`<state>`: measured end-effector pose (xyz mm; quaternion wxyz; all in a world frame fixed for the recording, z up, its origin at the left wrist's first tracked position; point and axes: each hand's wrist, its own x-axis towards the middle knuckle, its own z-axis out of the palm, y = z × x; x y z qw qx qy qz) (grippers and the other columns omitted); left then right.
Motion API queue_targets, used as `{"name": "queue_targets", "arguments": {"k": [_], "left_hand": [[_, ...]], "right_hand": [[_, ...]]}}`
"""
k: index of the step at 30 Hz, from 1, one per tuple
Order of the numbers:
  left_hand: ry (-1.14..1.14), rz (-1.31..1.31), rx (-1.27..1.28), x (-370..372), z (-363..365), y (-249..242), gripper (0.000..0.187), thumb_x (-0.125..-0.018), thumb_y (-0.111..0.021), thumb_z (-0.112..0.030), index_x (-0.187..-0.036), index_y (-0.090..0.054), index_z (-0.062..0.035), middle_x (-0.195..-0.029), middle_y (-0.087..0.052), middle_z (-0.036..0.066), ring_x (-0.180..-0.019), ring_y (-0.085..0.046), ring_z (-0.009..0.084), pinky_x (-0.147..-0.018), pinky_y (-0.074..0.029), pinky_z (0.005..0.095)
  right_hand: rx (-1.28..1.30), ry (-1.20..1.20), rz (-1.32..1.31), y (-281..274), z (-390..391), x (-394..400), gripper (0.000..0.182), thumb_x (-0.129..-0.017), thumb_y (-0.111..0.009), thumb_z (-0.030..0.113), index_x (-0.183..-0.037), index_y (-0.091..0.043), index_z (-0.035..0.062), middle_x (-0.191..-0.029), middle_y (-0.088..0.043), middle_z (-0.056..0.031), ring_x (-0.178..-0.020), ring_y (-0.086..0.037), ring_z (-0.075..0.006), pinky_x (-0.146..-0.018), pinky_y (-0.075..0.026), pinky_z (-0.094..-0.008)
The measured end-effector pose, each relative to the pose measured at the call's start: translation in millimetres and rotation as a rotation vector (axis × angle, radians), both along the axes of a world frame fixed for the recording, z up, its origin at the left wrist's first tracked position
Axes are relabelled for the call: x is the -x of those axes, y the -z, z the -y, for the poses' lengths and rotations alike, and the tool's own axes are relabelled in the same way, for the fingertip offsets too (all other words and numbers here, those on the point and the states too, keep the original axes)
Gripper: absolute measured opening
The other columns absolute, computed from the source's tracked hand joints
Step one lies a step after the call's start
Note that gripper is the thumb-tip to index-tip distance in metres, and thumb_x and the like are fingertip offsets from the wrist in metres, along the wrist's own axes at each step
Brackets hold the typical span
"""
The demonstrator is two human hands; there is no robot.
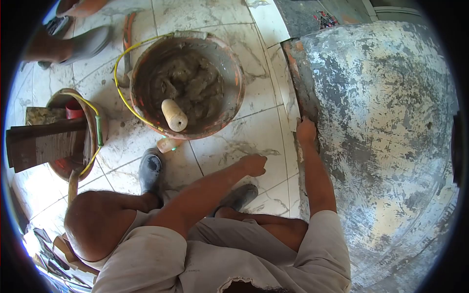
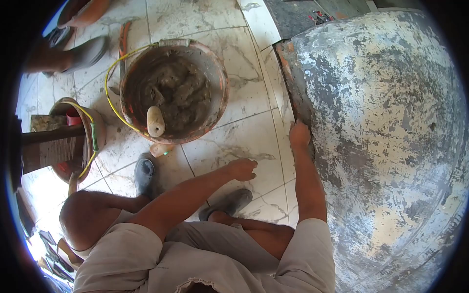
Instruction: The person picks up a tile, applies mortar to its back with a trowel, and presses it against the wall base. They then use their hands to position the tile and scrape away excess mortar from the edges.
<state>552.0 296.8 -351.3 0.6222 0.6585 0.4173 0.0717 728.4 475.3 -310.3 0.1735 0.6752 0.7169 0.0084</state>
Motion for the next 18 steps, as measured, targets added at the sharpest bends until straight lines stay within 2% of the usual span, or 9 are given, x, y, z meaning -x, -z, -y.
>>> {"name": "queue_targets", "arguments": {"k": [9, 12, 18], "left_hand": [[-0.013, -0.026, 0.039, -8, -2, 13, 0.043, -0.082, -0.058, -0.031, -0.116, -0.052, -0.0041, -0.112, -0.057, 0.018, -0.109, -0.052, 0.0333, -0.090, -0.042, 0.0430], [-0.072, -0.007, -0.051, -13, 0, 16, 0.042, -0.081, -0.058, -0.030, -0.111, -0.054, -0.0010, -0.109, -0.059, 0.020, -0.106, -0.055, 0.0349, -0.087, -0.046, 0.0446], [-0.056, -0.007, -0.026, -20, -1, 11, 0.044, -0.081, -0.058, -0.031, -0.115, -0.053, -0.0025, -0.112, -0.058, 0.019, -0.109, -0.053, 0.0342, -0.090, -0.044, 0.0432]], "right_hand": [[-0.108, -0.101, 0.071, 16, -2, -9, 0.025, -0.089, -0.053, 0.028, -0.097, -0.059, 0.0053, -0.086, -0.066, -0.0143, -0.080, -0.065, -0.0322, -0.067, -0.053, -0.0424], [-0.088, -0.073, 0.057, 17, -4, -12, 0.023, -0.088, -0.054, 0.028, -0.093, -0.061, 0.0062, -0.086, -0.066, -0.0143, -0.079, -0.065, -0.0320, -0.066, -0.054, -0.0416], [-0.057, 0.015, 0.026, 18, -4, -12, 0.024, -0.087, -0.056, 0.029, -0.091, -0.063, 0.0058, -0.089, -0.066, -0.0153, -0.083, -0.065, -0.0330, -0.070, -0.054, -0.0411]]}}
